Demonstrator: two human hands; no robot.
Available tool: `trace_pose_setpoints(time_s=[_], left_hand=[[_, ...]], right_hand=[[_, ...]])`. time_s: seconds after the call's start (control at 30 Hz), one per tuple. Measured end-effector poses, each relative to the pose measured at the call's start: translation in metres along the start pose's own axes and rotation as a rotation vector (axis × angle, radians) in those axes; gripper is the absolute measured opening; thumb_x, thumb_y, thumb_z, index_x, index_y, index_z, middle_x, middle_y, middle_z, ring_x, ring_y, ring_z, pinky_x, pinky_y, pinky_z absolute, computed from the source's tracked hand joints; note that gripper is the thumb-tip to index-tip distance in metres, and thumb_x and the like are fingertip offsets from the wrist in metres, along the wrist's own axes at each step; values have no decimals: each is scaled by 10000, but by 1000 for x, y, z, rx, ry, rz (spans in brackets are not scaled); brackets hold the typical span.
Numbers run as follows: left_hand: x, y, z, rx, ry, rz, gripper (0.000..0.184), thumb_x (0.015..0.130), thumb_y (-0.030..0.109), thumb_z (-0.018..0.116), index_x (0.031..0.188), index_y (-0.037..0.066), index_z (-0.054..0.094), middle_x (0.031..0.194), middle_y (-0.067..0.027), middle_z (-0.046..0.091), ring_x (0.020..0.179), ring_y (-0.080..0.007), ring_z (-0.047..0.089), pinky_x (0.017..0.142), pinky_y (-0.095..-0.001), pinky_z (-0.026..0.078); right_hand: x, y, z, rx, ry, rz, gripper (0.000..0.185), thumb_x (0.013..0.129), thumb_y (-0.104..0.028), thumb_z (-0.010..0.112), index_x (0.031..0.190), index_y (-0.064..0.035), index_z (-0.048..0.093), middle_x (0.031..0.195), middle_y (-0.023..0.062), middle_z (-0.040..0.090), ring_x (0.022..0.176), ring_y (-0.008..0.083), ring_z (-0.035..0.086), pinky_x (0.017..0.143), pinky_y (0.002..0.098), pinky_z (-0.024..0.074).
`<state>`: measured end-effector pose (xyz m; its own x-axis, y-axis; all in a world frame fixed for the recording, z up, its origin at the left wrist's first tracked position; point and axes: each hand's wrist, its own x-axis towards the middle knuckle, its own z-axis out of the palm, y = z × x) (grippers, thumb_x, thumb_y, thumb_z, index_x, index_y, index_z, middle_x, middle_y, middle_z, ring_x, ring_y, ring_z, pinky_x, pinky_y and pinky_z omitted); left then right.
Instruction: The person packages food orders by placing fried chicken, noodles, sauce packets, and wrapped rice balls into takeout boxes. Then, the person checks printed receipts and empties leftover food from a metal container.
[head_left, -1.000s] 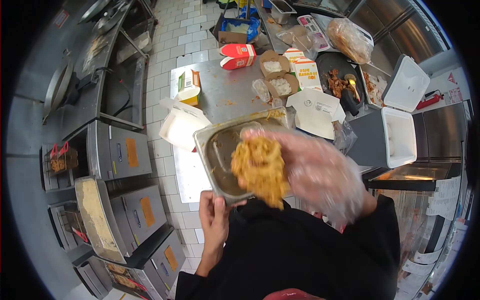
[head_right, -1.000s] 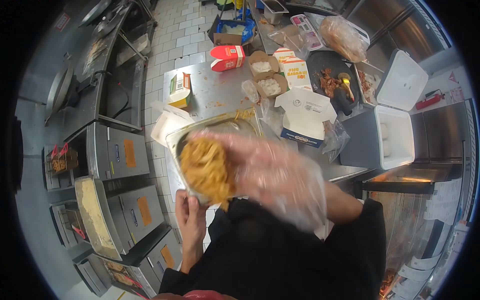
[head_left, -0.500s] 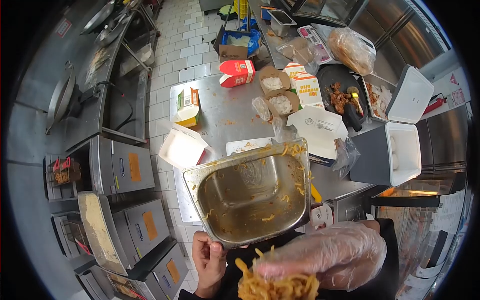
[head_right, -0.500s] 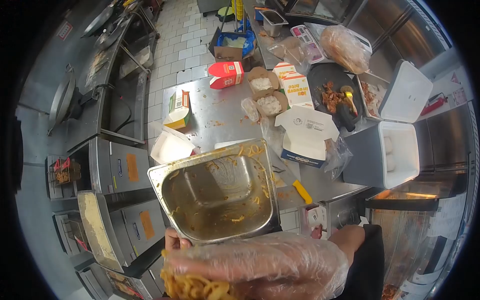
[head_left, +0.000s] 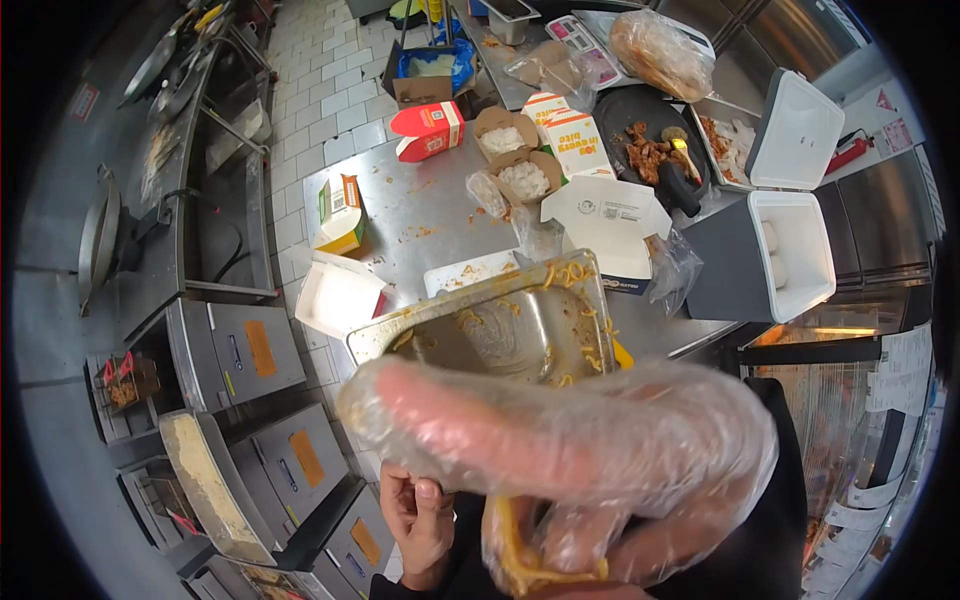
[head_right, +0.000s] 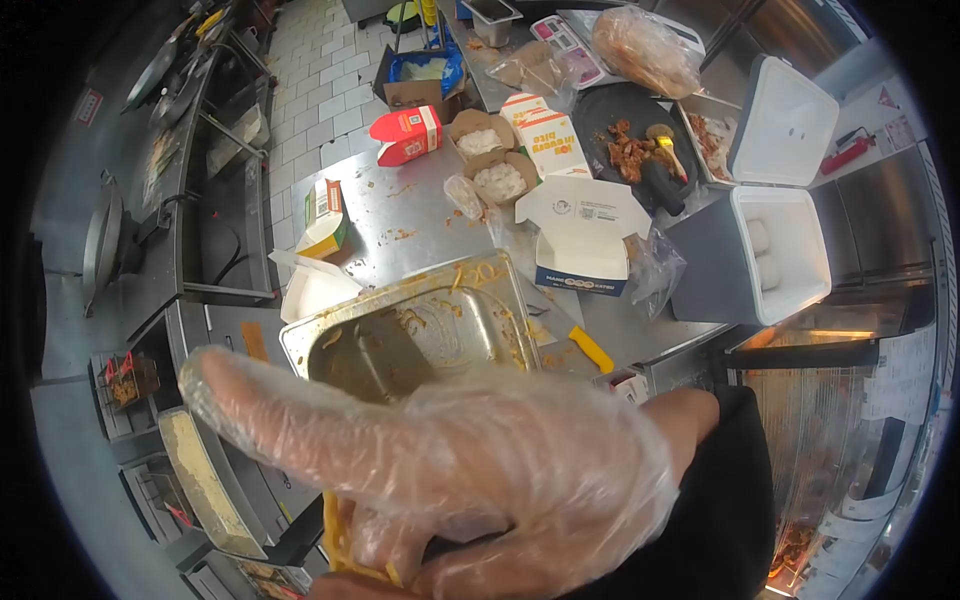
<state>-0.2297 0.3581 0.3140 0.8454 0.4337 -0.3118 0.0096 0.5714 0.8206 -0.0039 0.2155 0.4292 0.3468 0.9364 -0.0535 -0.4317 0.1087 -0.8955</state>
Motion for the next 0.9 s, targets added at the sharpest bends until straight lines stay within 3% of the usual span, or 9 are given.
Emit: trace_pose_setpoints(time_s=[0.33, 0.43, 0.57, 0.67, 0.77, 0.9], left_hand=[[6, 13, 33, -52, -5, 30, 242, 990, 195, 572, 1018, 35, 392, 997, -144, 599, 887, -261, 659, 795, -494, 581], [9, 7, 35, 7, -2, 60, 241, 1000, 234, 548, 1069, 45, 415, 1037, -154, 614, 909, -278, 663, 703, -461, 587], [19, -1, 41, 2, 5, 61, 227, 1007, 214, 539, 1024, 32, 404, 992, -142, 600, 891, -266, 669, 809, -489, 581], [29, -7, 42, 79, -24, 76, 215, 1021, 213, 508, 1031, 20, 414, 986, -132, 591, 908, -247, 662, 839, -470, 574], [34, -19, 42, 175, -17, 111, 205, 1030, 201, 484, 1025, 6, 419, 1004, -129, 588, 935, -225, 652, 860, -455, 570], [38, -27, 48, 183, -24, 147, 173, 1041, 161, 441, 1031, -10, 425, 1016, -121, 580, 945, -208, 643, 883, -425, 566]], right_hand=[[-33, -21, -68, -375, 21, -166, 421, 932, -107, 591, 1332, -22, 493, 1268, 168, 592, 1143, 276, 599, 939, 364, 502], [-34, -12, -66, -394, 12, -208, 406, 933, -112, 591, 1319, -19, 505, 1257, 170, 598, 1129, 277, 607, 925, 360, 508], [-31, -3, -64, -479, 2, -285, 388, 934, -118, 590, 1302, -15, 522, 1243, 172, 607, 1111, 279, 618, 906, 355, 517], [-33, -4, -72, -818, 4, -369, 375, 935, -123, 590, 1289, -13, 535, 1232, 174, 614, 1097, 281, 626, 892, 351, 524], [-26, 10, -77, -1268, 100, -399, 254, 902, -73, 583, 1149, -18, 607, 1127, 167, 661, 950, 309, 669, 805, 377, 545], [2, 64, -72, -1583, 244, -151, 208, 860, -43, 584, 1057, -17, 647, 1041, 169, 681, 909, 334, 671, 795, 393, 545]])
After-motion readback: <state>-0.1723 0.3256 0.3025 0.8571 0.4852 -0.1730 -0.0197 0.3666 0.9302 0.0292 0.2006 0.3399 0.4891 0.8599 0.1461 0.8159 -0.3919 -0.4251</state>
